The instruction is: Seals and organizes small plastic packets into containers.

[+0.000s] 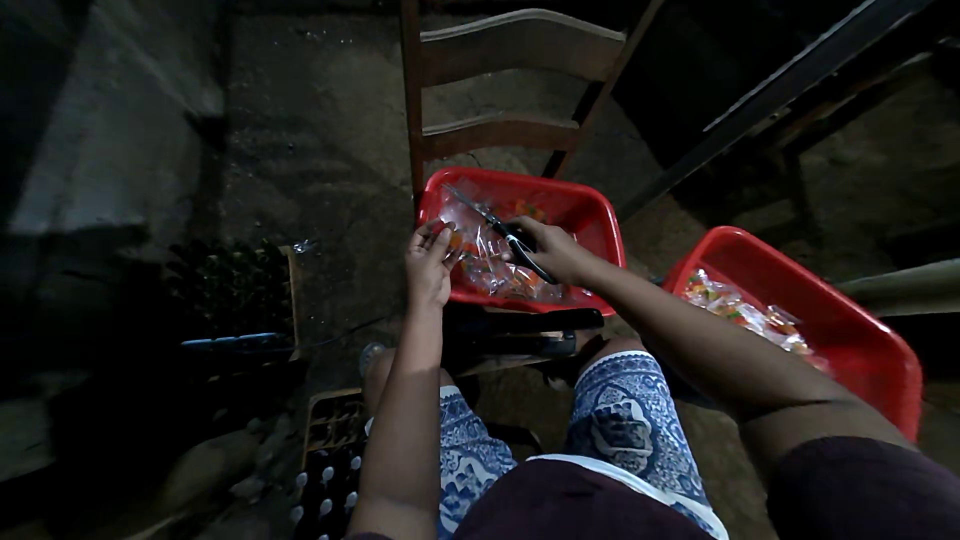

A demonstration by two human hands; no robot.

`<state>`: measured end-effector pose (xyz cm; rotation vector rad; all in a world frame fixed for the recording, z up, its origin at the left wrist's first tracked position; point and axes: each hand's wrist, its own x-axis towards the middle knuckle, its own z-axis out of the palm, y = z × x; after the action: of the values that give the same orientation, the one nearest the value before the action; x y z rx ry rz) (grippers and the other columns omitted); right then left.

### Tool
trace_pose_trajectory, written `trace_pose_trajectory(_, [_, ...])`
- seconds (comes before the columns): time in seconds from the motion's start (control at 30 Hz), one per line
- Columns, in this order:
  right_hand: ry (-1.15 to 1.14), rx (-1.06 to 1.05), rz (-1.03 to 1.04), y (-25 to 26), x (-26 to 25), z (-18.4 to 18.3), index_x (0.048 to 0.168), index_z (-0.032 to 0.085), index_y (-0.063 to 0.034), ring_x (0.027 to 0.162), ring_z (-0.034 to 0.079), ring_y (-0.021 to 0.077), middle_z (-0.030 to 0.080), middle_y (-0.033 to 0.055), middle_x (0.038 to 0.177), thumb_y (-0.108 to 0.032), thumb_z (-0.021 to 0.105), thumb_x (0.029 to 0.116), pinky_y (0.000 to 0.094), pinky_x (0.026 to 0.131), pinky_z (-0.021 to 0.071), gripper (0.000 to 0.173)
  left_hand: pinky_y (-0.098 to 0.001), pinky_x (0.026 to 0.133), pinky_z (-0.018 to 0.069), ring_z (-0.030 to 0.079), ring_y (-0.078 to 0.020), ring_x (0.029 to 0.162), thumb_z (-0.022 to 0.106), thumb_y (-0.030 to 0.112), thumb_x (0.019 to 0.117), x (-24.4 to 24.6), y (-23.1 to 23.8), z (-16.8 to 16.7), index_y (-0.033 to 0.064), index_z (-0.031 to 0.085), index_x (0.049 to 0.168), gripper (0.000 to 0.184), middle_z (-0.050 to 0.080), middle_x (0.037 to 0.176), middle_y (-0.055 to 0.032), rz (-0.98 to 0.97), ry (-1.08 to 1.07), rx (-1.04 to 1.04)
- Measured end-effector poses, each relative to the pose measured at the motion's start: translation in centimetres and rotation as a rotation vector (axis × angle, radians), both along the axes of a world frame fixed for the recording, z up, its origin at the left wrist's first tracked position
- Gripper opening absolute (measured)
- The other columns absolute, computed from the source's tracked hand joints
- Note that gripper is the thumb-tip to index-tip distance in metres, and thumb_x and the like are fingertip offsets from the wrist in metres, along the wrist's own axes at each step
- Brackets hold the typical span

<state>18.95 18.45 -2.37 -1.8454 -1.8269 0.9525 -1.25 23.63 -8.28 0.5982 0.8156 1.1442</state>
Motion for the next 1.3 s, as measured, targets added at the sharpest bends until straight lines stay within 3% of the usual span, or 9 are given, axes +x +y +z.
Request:
trace_pose_trajectory(0.2, [0.029,-0.039,-0.014,0.3,-0.1,-0.1,0.141,0.052,-0.0094,0.090,0.067,0.0257,0.068,0.0132,0.106,-0.046,0.071,0.0939,0.0511,0.081,0.0553,0.063,-0.0279,0.074,0.0600,0.069,-0.0113,0.084,0.057,0.000,0.1016,0.5,0.3,-0.4,0.0102,0.058,0.118,0.019,0.069,0.106,-0.0027,0.001,-0.025,-0.011])
trace_pose_trajectory(0.4, [0.004,-0.032,-0.005,0.3,-0.2,0.3,0.140,0.055,-0.0077,0.089,0.067,0.0264,0.069,0.0152,0.105,-0.037,0.071,0.0971,0.0507,0.082,0.0548,0.054,-0.0275,0.076,0.0603,0.070,-0.0110,0.086,0.056,0.000,0.1020,0.2,0.2,-0.3,0.0096,0.058,0.119,0.019,0.070,0.105,-0.0026,-0.009,-0.014,-0.012])
trace_pose_trajectory(0.67, [0.047,-0.068,-0.001,0.9,0.1,-0.2,0.141,0.052,-0.0102,0.088,0.066,0.0243,0.067,0.0128,0.105,-0.045,0.071,0.0945,0.0492,0.079,0.0547,0.061,-0.0290,0.078,0.0603,0.069,-0.0110,0.087,0.058,0.001,0.1013,0.1,0.2,-0.5,0.0106,0.059,0.119,0.020,0.069,0.104,-0.0013,-0.032,0.027,-0.020])
trace_pose_trajectory(0.77, [0.048,-0.048,-0.006,1.0,0.2,-0.4,0.141,0.053,-0.0095,0.089,0.066,0.0258,0.068,0.0136,0.105,-0.043,0.072,0.0942,0.0524,0.081,0.0545,0.061,-0.0304,0.079,0.0605,0.069,-0.0120,0.087,0.059,0.001,0.1012,0.0,0.2,-0.4,0.0105,0.058,0.121,0.022,0.068,0.104,-0.0019,-0.033,0.038,-0.039])
trace_pose_trajectory(1.0, [0.053,0.008,0.018,1.0,0.8,-1.1,0.137,0.057,-0.0094,0.083,0.066,0.0216,0.069,0.0104,0.100,-0.043,0.072,0.0946,0.0465,0.077,0.0557,0.056,-0.0301,0.079,0.0610,0.069,-0.0122,0.087,0.058,0.000,0.1010,0.0,0.2,-0.4,0.0095,0.058,0.121,0.022,0.068,0.103,-0.0027,-0.044,0.030,-0.047])
trace_pose_trajectory(1.17, [0.064,-0.029,-0.002,1.2,0.5,-1.0,0.139,0.054,-0.0112,0.084,0.066,0.0216,0.068,0.0104,0.100,-0.046,0.072,0.0928,0.0475,0.076,0.0555,0.061,-0.0303,0.079,0.0607,0.069,-0.0124,0.087,0.058,-0.001,0.1008,0.1,0.1,-0.4,0.0108,0.058,0.120,0.022,0.068,0.102,-0.0023,-0.067,0.039,-0.045])
trace_pose_trajectory(1.3, [0.038,0.012,0.030,1.4,0.7,-1.1,0.135,0.059,-0.0085,0.080,0.065,0.0210,0.068,0.0098,0.096,-0.043,0.072,0.0950,0.0464,0.075,0.0552,0.054,-0.0311,0.081,0.0609,0.070,-0.0129,0.087,0.058,-0.001,0.1008,-0.1,0.1,-0.3,0.0099,0.058,0.119,0.021,0.069,0.101,-0.0024,-0.071,0.037,-0.054])
